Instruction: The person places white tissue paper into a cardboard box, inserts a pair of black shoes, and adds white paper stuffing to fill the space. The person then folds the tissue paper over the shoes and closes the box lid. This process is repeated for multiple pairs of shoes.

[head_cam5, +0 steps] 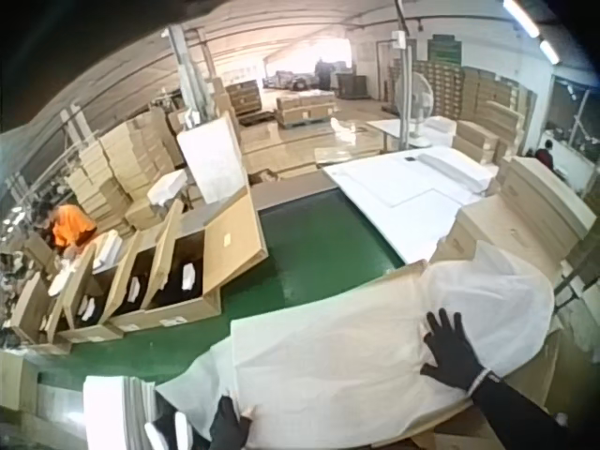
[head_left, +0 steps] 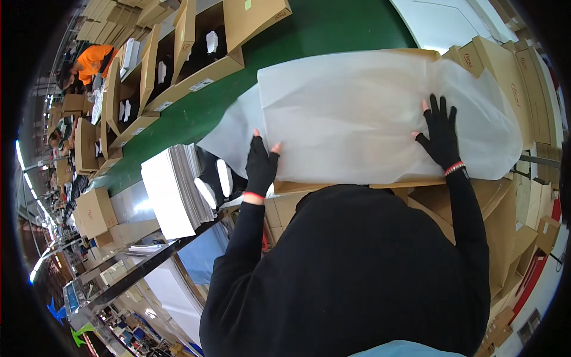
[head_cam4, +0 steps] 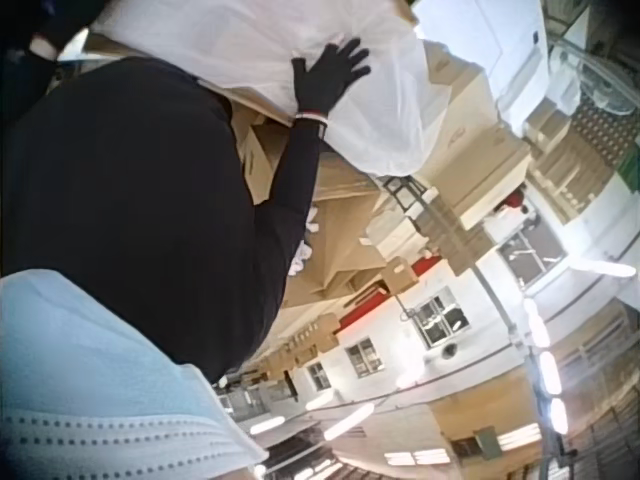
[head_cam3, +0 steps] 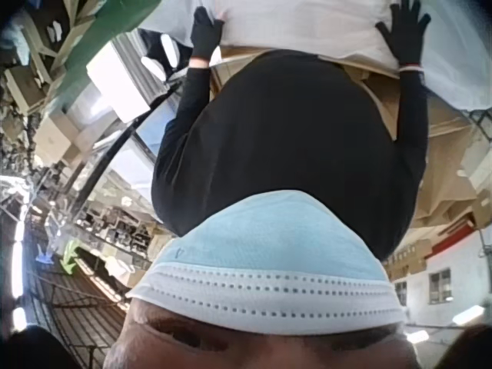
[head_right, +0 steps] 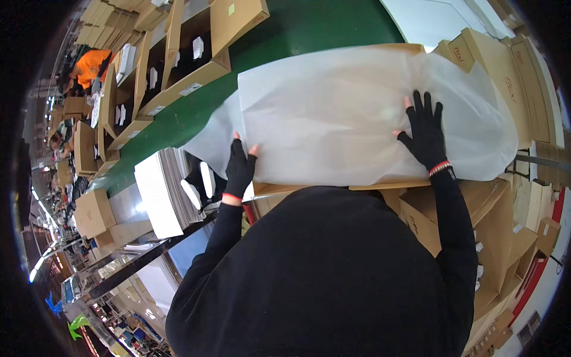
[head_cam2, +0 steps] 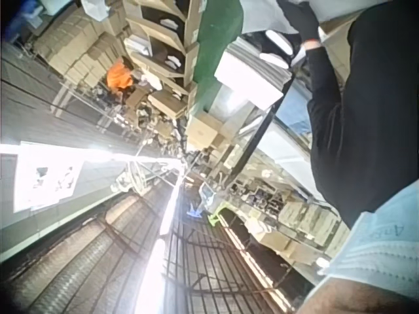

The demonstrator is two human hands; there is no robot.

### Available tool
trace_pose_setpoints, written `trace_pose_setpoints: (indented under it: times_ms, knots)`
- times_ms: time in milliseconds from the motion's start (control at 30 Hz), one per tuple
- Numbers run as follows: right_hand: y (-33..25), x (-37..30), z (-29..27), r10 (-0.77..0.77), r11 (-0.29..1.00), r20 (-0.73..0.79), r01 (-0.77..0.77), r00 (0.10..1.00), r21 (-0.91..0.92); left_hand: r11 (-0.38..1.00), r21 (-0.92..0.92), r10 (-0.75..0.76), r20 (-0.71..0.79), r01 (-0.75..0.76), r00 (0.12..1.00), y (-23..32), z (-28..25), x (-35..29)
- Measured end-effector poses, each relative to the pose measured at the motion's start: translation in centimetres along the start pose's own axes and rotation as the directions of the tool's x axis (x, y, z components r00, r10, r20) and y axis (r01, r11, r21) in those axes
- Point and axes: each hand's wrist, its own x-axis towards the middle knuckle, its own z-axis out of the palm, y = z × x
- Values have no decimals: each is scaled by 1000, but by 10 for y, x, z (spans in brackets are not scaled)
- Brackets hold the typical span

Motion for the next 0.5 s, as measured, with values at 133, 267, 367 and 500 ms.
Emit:
trace_pose_setpoints:
  times_ms: [133, 267, 367, 500]
  knots:
    - [27, 9, 30, 224, 963, 358, -151, 906, -221, 976, -54, -185, 290, 209, 939, 10, 19, -8]
    - [-10, 47, 4, -50, 998, 122, 54, 991, -33, 1000, -14, -20, 185, 23, 983, 59, 5, 9]
    - [-65, 92, -11, -299, 949, 139, 279, 944, 148, 999, -35, 2, 207, 6, 978, 46, 11, -19]
    - [-87, 134, 81, -414, 909, 303, 407, 858, 90, 1000, 14, -15, 254, 12, 967, 50, 12, -29]
